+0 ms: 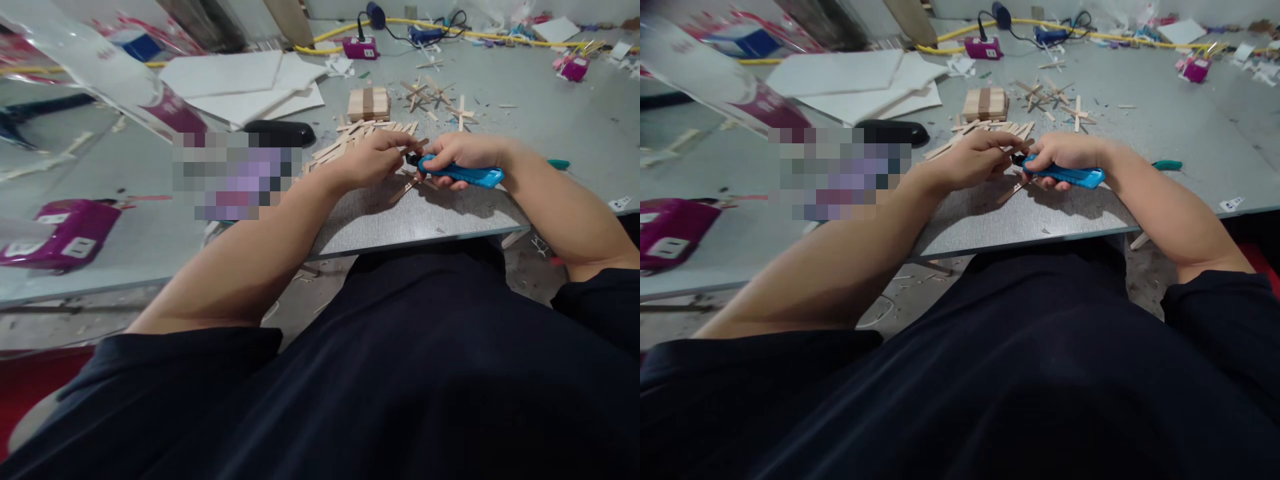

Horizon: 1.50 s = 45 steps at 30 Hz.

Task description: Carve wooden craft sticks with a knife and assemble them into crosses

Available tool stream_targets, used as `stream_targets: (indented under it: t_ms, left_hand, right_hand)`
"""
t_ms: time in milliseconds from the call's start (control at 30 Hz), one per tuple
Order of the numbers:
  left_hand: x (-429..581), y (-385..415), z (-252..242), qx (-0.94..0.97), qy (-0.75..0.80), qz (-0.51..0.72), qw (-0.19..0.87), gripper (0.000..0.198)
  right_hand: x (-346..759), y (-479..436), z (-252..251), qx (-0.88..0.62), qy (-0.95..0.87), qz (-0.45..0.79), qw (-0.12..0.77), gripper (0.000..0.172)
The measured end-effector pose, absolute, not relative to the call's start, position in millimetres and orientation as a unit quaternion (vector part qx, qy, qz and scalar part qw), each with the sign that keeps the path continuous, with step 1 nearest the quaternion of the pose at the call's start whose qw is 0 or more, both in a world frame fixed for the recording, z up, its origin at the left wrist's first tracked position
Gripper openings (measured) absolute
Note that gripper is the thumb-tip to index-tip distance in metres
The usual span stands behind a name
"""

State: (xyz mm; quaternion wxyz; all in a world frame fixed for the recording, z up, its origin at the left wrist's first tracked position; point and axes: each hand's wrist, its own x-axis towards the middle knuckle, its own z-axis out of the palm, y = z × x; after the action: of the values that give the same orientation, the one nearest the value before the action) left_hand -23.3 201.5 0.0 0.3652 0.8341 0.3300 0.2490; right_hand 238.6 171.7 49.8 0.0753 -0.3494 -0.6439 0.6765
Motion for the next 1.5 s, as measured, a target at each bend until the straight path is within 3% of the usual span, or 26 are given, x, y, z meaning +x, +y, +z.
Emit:
stream_targets:
  t_ms: [633,867,1100,1500]
  left_hand:
    - [-28.7,205.0,4.6,0.758,0.334,0.207,0.521,0.058]
    - [-25.8,206.2,3.6,0.781,0.351,0.214,0.470,0.056]
    - [-28.0,213.7,-2.2,0.814,0.334,0.242,0.409,0.054]
    - [-27.6,208.7,-0.8,0.779,0.334,0.225,0.481,0.066]
  right_hand:
    - [234.8,161.8,61.3,-0.366,-0.649,0.664,0.061,0.019]
    - [236.3,159.7,62.6,-0.352,-0.653,0.668,0.057,0.009]
    - [236.7,156.7,62.7,-0.342,-0.654,0.672,0.063,0.014]
    - [239.7,161.0,59.8,-0.320,-0.651,0.686,0.061,0.030]
